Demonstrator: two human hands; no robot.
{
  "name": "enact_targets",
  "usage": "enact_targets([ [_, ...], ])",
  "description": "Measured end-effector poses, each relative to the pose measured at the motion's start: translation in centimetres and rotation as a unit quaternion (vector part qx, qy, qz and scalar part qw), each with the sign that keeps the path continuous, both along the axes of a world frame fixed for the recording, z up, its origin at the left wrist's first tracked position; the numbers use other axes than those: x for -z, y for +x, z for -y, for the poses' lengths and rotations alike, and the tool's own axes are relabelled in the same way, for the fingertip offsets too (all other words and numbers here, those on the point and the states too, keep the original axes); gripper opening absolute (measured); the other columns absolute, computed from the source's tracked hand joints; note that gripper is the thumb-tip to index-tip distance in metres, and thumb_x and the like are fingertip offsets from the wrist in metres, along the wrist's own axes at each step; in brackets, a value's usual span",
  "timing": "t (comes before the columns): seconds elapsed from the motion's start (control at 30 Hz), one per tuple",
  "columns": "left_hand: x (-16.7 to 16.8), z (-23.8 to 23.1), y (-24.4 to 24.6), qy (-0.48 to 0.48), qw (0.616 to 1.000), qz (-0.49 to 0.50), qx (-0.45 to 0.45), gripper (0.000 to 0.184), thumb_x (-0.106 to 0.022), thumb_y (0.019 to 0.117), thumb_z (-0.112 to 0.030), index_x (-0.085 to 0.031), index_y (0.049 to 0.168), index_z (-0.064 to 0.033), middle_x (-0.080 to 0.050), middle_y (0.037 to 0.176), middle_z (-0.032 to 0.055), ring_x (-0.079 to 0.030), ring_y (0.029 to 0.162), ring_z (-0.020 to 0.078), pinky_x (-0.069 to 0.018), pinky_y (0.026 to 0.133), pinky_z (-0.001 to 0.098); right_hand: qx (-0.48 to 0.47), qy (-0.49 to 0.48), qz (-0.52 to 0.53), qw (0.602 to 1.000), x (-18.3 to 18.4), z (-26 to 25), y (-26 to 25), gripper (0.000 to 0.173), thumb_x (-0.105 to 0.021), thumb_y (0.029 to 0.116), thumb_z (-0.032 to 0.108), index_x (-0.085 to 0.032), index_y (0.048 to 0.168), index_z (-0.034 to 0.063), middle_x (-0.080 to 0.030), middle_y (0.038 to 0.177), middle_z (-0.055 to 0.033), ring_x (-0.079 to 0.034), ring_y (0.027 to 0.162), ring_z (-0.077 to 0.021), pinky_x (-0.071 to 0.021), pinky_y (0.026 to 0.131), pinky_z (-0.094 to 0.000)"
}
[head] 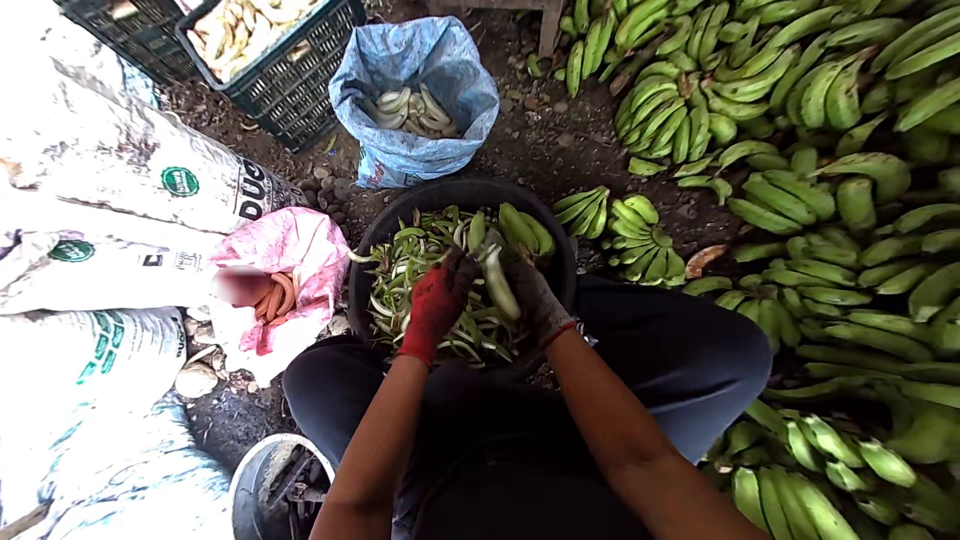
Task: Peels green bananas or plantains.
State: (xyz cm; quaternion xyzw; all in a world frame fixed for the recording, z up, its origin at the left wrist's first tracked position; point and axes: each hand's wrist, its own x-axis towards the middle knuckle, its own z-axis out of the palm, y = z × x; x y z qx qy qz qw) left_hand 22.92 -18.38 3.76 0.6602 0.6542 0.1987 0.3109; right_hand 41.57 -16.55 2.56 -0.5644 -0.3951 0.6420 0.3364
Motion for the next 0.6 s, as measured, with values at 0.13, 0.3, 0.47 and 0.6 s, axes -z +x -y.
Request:
enact_targets([
  [0.13,2.7,3.9,1.8,0.132,0.99,-0.036,0.047,0.058,-0.049,0.099,-0.056,-0.061,0.143,-0.0203,-0.067,0.122,0.0196,-0.065,0.108,0.0419,-0.0493,0.087,0.0651,0.113,-0.06,-0.13,0.983,-1.5,-0.3,-0.2,0.058,-0.032,0.1058,0.061,-0.055,0.134,0.0165,-0.069,0.106,-0.0038,-0.067,0.084,-0.0121,-0.0574,0.071,-0.0314],
  [0.3,3.5,5.1,1.8,0.21,0.976,-0.053,-0.014,0.052,-0.06,0.0948,-0.047,-0.065,0.139,-0.0187,-0.067,0.122,0.0211,-0.063,0.109,0.0448,-0.0468,0.085,0.0656,0.183,-0.113,-0.21,0.954,-1.7,-0.9,-1.6,0.053,-0.036,0.1035,0.062,-0.056,0.122,0.016,-0.066,0.091,-0.0018,-0.064,0.072,-0.0113,-0.0555,0.062,-0.0294],
  [0.47,3.1,4.4,1.7,0.174,0.984,-0.05,0.001,0.054,-0.054,0.0971,-0.048,-0.062,0.142,-0.0187,-0.065,0.125,0.0217,-0.062,0.112,0.0449,-0.0462,0.09,0.0657,0.189,-0.084,-0.169,0.964,-1.2,-0.5,-1.6,0.061,-0.04,0.1012,0.067,-0.053,0.134,0.0171,-0.068,0.103,-0.0042,-0.067,0.084,-0.0159,-0.0582,0.072,-0.0351],
  [0.6,2.9,3.8,2.4,0.179,0.983,-0.046,-0.005,0.052,-0.056,0.0963,-0.043,-0.062,0.142,-0.0182,-0.065,0.125,0.0213,-0.062,0.112,0.0445,-0.0474,0.088,0.0652,0.171,-0.041,-0.145,0.974,-1.4,0.0,-1.3,0.059,-0.036,0.1034,0.065,-0.052,0.135,0.0185,-0.068,0.105,-0.0028,-0.067,0.084,-0.0137,-0.0583,0.07,-0.0332],
])
